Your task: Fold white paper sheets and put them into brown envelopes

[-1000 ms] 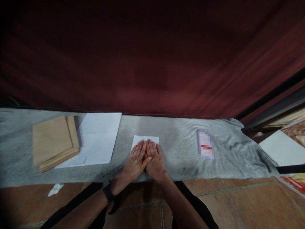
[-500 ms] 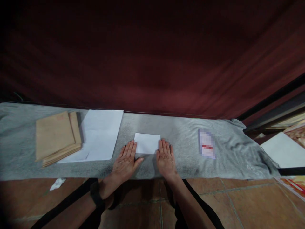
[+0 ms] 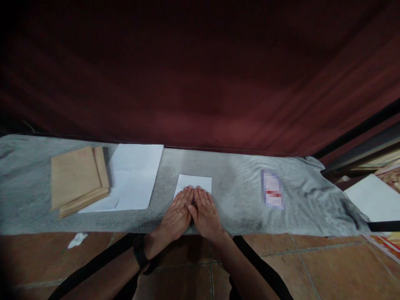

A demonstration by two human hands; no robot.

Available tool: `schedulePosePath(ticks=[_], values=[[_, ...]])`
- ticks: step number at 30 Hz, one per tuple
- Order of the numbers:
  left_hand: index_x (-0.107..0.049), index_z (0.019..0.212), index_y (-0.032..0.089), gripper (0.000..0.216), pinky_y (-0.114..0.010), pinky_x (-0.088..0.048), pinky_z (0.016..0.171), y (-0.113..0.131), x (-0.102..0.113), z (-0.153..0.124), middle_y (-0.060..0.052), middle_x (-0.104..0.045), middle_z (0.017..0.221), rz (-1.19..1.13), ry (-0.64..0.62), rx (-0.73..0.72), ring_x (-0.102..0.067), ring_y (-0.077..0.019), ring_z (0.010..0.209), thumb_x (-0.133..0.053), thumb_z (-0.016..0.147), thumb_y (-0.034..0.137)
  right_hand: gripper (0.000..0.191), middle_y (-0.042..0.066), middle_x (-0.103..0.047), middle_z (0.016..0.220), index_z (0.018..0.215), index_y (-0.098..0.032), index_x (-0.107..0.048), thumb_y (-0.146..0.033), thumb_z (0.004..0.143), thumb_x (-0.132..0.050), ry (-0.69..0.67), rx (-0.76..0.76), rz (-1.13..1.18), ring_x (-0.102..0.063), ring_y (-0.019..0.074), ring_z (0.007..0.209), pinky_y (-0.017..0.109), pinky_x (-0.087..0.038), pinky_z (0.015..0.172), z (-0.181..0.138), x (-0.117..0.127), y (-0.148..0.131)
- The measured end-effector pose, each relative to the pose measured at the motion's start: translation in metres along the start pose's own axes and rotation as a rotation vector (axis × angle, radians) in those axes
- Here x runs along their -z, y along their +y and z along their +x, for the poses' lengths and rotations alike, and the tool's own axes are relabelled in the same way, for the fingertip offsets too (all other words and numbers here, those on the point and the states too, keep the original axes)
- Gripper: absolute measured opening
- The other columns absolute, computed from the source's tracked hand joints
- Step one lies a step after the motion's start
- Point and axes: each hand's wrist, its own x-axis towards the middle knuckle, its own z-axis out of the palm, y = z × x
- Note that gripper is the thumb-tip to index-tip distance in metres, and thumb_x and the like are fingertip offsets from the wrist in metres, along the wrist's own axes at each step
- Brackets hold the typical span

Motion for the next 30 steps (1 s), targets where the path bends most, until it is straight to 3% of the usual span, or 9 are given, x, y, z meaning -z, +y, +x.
schedulePosePath(ticks=[6,10,14,18,22,30], values=[[-0.022,0.157,0.002,0.063,-0.048,-0.031,0.122,-0.009,0.007,-0.008,-0.021,-0.034,0.159,0.069,0.09,0.097,-0.026,-0.0279,0.151,-0.037,0.1,0.026,0.06,0.016,-0.034,0.161,0.157,-0.007,-0.029,-0.039,0.107,-0.034,0.057,-0.067,-0.113,-0.031,0.0257,0.15,0.046,-0.027,0.123,-0.013,-0.005,0.02],[-0.038,0.149,-0.003,0.058,-0.05,-0.031,0.122,-0.012,0.018,0.004,-0.025,-0.044,0.152,0.094,0.094,0.182,-0.034,-0.0314,0.148,-0.037,0.1,0.028,0.058,0.015,-0.038,0.159,0.157,-0.009,-0.03,-0.039,0.107,-0.028,0.065,-0.121,-0.085,-0.034,0.0261,0.149,0.048,-0.027,0.122,-0.009,0.001,0.022],[-0.031,0.154,0.003,0.058,-0.048,-0.031,0.122,-0.009,0.017,0.034,-0.019,-0.042,0.156,0.051,0.097,0.101,-0.033,-0.0265,0.149,-0.033,0.099,0.022,0.057,0.013,-0.038,0.159,0.156,-0.011,-0.034,-0.038,0.108,-0.02,0.072,-0.173,-0.005,-0.032,0.0252,0.15,0.05,-0.026,0.123,0.016,0.012,0.018],[-0.023,0.157,0.006,0.063,-0.046,-0.032,0.122,-0.006,-0.001,0.057,-0.018,-0.036,0.16,0.051,0.045,0.001,-0.028,-0.025,0.151,-0.035,0.097,0.018,0.056,0.012,-0.04,0.159,0.155,-0.01,-0.036,-0.037,0.108,-0.018,0.025,-0.155,0.041,-0.031,0.022,0.15,0.046,-0.027,0.123,0.041,0.009,0.015],[-0.026,0.156,0.005,0.064,-0.046,-0.028,0.123,-0.008,-0.015,0.062,-0.02,-0.035,0.16,0.089,-0.006,0.01,-0.026,-0.0268,0.152,-0.039,0.095,0.017,0.055,0.015,-0.039,0.158,0.154,-0.008,-0.036,-0.036,0.108,-0.023,0.02,-0.145,-0.021,-0.031,0.0229,0.15,0.046,-0.027,0.123,0.047,-0.005,0.016],[-0.033,0.152,0.001,0.057,-0.046,-0.026,0.124,-0.018,-0.008,0.058,-0.021,-0.036,0.159,0.083,-0.037,0.111,-0.024,-0.0268,0.152,-0.032,0.097,0.017,0.054,0.019,-0.039,0.157,0.153,-0.007,-0.038,-0.035,0.108,-0.029,0.122,-0.117,-0.149,-0.032,0.0281,0.149,0.051,-0.029,0.12,0.039,-0.018,0.023]])
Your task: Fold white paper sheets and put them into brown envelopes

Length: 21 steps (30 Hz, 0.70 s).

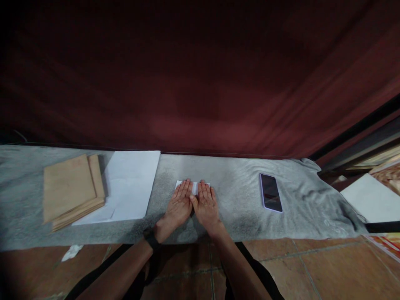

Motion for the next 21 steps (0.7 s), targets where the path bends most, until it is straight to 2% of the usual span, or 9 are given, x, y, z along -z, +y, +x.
schedulePosePath(ticks=[7,14,18,21], values=[[-0.031,0.154,0.001,0.061,-0.047,-0.025,0.124,-0.014,0.003,-0.008,-0.021,-0.033,0.16,-0.027,0.012,0.103,-0.025,-0.0278,0.152,-0.03,0.103,0.035,0.062,0.02,-0.039,0.158,0.156,-0.006,-0.032,-0.043,0.107,-0.03,0.02,-0.053,-0.073,-0.035,0.0299,0.147,0.05,-0.028,0.12,-0.005,0.0,0.015],[-0.027,0.155,0.002,0.065,-0.045,-0.021,0.125,-0.016,0.008,-0.012,-0.02,-0.028,0.163,-0.004,-0.04,0.17,-0.02,-0.0272,0.153,-0.03,0.103,0.04,0.065,0.021,-0.039,0.157,0.155,-0.003,-0.033,-0.047,0.107,-0.027,-0.006,-0.085,-0.078,-0.037,0.0316,0.145,0.05,-0.029,0.119,-0.012,0.004,0.028],[-0.028,0.155,0.001,0.065,-0.047,-0.023,0.124,-0.016,0.006,-0.012,-0.022,-0.029,0.162,0.0,-0.012,0.166,-0.022,-0.0281,0.153,-0.029,0.103,0.04,0.065,0.022,-0.037,0.158,0.158,-0.006,-0.026,-0.046,0.107,-0.025,0.038,-0.136,-0.04,-0.035,0.0328,0.147,0.054,-0.028,0.118,-0.014,0.01,0.025],[-0.03,0.154,0.001,0.064,-0.048,-0.024,0.124,-0.017,0.005,-0.013,-0.023,-0.032,0.16,-0.004,0.019,0.144,-0.023,-0.029,0.152,-0.028,0.103,0.04,0.065,0.019,-0.033,0.161,0.159,-0.008,-0.021,-0.045,0.106,-0.029,0.023,-0.068,0.016,-0.032,0.0303,0.149,0.051,-0.025,0.121,-0.018,0.015,0.012]])
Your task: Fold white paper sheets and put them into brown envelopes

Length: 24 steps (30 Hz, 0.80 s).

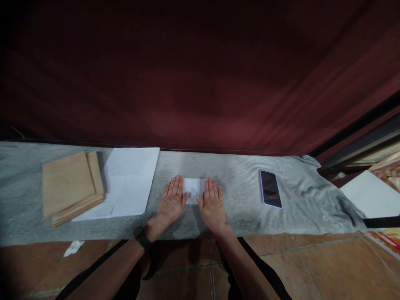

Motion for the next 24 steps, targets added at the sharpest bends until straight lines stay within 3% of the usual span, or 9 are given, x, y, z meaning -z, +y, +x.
schedulePosePath(ticks=[3,6,11,15,17,21,24], values=[[-0.031,0.153,0.0,0.064,-0.049,-0.025,0.123,0.0,0.0,0.0,-0.023,-0.033,0.16,-0.003,0.008,-0.009,-0.025,-0.0293,0.152,-0.028,0.103,0.039,0.064,0.017,-0.034,0.161,0.159,-0.008,-0.023,-0.043,0.106,-0.031,-0.057,0.082,0.041,-0.033,0.0274,0.149,0.047,-0.025,0.122,-0.006,0.002,-0.013],[-0.031,0.154,0.0,0.064,-0.049,-0.025,0.123,-0.001,0.0,-0.001,-0.023,-0.032,0.16,-0.003,0.002,-0.008,-0.024,-0.0291,0.152,-0.028,0.103,0.04,0.064,0.018,-0.035,0.16,0.158,-0.008,-0.027,-0.044,0.106,-0.034,-0.071,0.069,0.037,-0.033,0.0283,0.148,0.048,-0.026,0.121,-0.01,0.002,-0.014],[-0.032,0.154,0.001,0.066,-0.05,-0.026,0.123,-0.002,0.005,-0.002,-0.021,-0.031,0.161,-0.002,-0.009,0.016,-0.025,-0.03,0.152,-0.029,0.103,0.043,0.063,0.017,-0.033,0.161,0.157,-0.007,-0.029,-0.044,0.106,-0.031,-0.098,0.013,0.047,-0.032,0.0283,0.149,0.049,-0.024,0.122,-0.01,0.003,0.002],[-0.037,0.15,-0.002,0.061,-0.053,-0.019,0.125,0.007,0.018,0.001,-0.024,-0.034,0.159,0.008,0.014,0.027,-0.025,-0.0321,0.152,-0.031,0.103,0.037,0.058,0.013,-0.038,0.159,0.156,-0.013,-0.034,-0.044,0.108,-0.022,-0.155,-0.024,0.189,-0.034,0.0242,0.149,0.05,-0.027,0.122,-0.003,0.004,0.017],[-0.038,0.15,0.0,0.057,-0.051,-0.016,0.126,0.019,0.025,0.001,-0.021,-0.035,0.16,-0.028,0.026,-0.07,-0.024,-0.0293,0.152,-0.032,0.103,0.033,0.058,0.01,-0.048,0.154,0.152,-0.018,-0.042,-0.043,0.108,-0.016,-0.169,-0.073,0.321,-0.04,0.0212,0.145,0.048,-0.032,0.12,0.004,0.008,0.024],[-0.042,0.15,0.011,0.053,-0.044,-0.02,0.126,0.047,0.028,-0.011,-0.013,-0.042,0.158,-0.166,-0.046,-0.426,-0.03,-0.0214,0.151,-0.037,0.103,0.036,0.06,0.008,-0.061,0.142,0.141,-0.022,-0.058,-0.048,0.107,-0.015,-0.146,-0.197,0.584,-0.054,0.0195,0.134,0.041,-0.044,0.113,0.014,0.022,0.036],[-0.044,0.148,0.012,0.054,-0.045,-0.023,0.125,0.056,0.023,-0.023,-0.014,-0.047,0.154,-0.209,-0.077,-0.499,-0.035,-0.023,0.148,-0.039,0.103,0.042,0.06,0.007,-0.064,0.139,0.135,-0.021,-0.063,-0.05,0.107,-0.018,-0.202,-0.153,0.611,-0.055,0.0188,0.133,0.04,-0.043,0.114,0.012,0.034,0.038]])
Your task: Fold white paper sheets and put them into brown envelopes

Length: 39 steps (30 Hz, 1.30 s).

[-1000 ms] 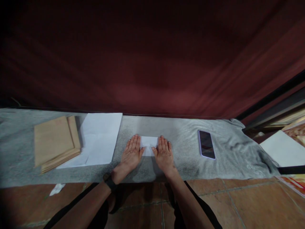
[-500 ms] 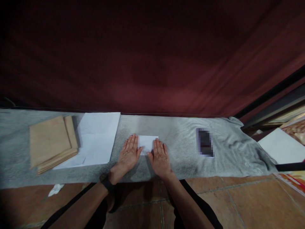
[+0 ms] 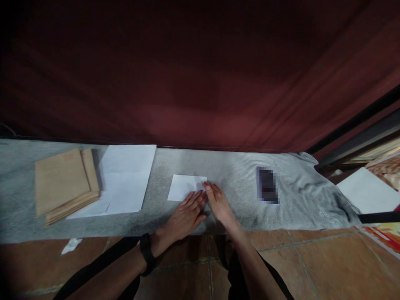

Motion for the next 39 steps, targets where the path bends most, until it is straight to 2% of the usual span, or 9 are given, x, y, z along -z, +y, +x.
schedulePosePath(ticks=[3,5,9,14,23,28,32,35,39], values=[[-0.043,0.148,0.012,0.055,-0.045,-0.026,0.123,0.001,-0.002,-0.006,-0.015,-0.047,0.154,-0.014,-0.009,-0.005,-0.037,-0.0234,0.147,-0.041,0.103,0.043,0.057,0.007,-0.058,0.145,0.14,-0.02,-0.058,-0.046,0.108,-0.019,-0.12,0.145,-0.138,-0.049,0.0177,0.139,0.043,-0.034,0.121,-0.006,0.002,-0.003],[-0.042,0.149,0.011,0.057,-0.044,-0.027,0.123,0.0,0.0,-0.009,-0.016,-0.048,0.153,-0.017,-0.016,-0.009,-0.037,-0.0232,0.147,-0.041,0.103,0.045,0.055,0.007,-0.05,0.152,0.147,-0.019,-0.05,-0.044,0.109,-0.02,-0.148,0.205,-0.26,-0.043,0.018,0.143,0.044,-0.03,0.122,-0.006,0.0,-0.002],[-0.04,0.15,0.011,0.061,-0.045,-0.024,0.124,0.0,0.002,-0.012,-0.015,-0.046,0.155,-0.018,-0.031,-0.016,-0.036,-0.0228,0.148,-0.038,0.103,0.05,0.055,0.006,-0.039,0.159,0.154,-0.019,-0.038,-0.042,0.109,-0.019,-0.142,0.203,-0.434,-0.033,0.0192,0.149,0.046,-0.026,0.123,0.002,-0.008,0.005],[-0.042,0.149,0.012,0.062,-0.045,-0.023,0.124,0.004,0.004,-0.016,-0.015,-0.044,0.156,-0.017,-0.047,-0.007,-0.036,-0.0227,0.148,-0.035,0.103,0.052,0.057,0.006,-0.032,0.163,0.157,-0.018,-0.031,-0.043,0.108,-0.019,-0.1,0.174,-0.534,-0.025,0.0222,0.152,0.047,-0.021,0.124,0.013,-0.016,0.012],[-0.051,0.143,0.014,0.059,-0.046,-0.025,0.123,0.009,0.001,-0.021,-0.013,-0.052,0.151,-0.026,-0.001,0.02,-0.041,-0.0249,0.145,-0.039,0.101,0.055,0.058,0.01,-0.037,0.16,0.155,-0.015,-0.036,-0.042,0.107,-0.019,-0.014,0.096,-0.539,-0.027,0.0241,0.151,0.051,-0.024,0.122,0.021,-0.022,0.004],[-0.054,0.138,0.011,0.044,-0.043,-0.031,0.122,0.002,0.013,-0.02,-0.014,-0.059,0.143,-0.05,0.031,0.07,-0.052,-0.023,0.136,-0.037,0.103,0.03,0.055,0.009,-0.044,0.157,0.151,-0.015,-0.045,-0.039,0.108,-0.02,-0.032,0.199,-0.452,-0.035,0.022,0.148,0.047,-0.027,0.122,0.007,-0.025,-0.006],[-0.045,0.145,0.005,0.05,-0.047,-0.032,0.121,-0.011,0.011,-0.02,-0.019,-0.047,0.153,-0.006,0.07,0.175,-0.041,-0.0266,0.145,-0.037,0.1,0.024,0.052,0.01,-0.04,0.159,0.154,-0.015,-0.038,-0.035,0.107,-0.029,-0.078,0.275,-0.469,-0.034,0.0214,0.148,0.047,-0.029,0.122,-0.01,-0.032,-0.01],[-0.031,0.152,0.003,0.058,-0.049,-0.033,0.121,-0.018,0.0,-0.021,-0.021,-0.036,0.159,0.041,0.097,0.246,-0.03,-0.0282,0.15,-0.036,0.1,0.027,0.054,0.01,-0.034,0.161,0.157,-0.015,-0.031,-0.032,0.106,-0.033,-0.054,0.282,-0.538,-0.031,0.0234,0.15,0.049,-0.026,0.123,-0.017,-0.038,-0.012],[-0.02,0.157,0.003,0.065,-0.049,-0.032,0.121,-0.026,-0.011,-0.024,-0.021,-0.03,0.161,0.087,0.135,0.282,-0.025,-0.0283,0.152,-0.036,0.101,0.033,0.055,0.011,-0.035,0.161,0.157,-0.011,-0.031,-0.032,0.106,-0.033,-0.004,0.25,-0.608,-0.031,0.0248,0.15,0.049,-0.023,0.123,-0.02,-0.041,-0.011]])
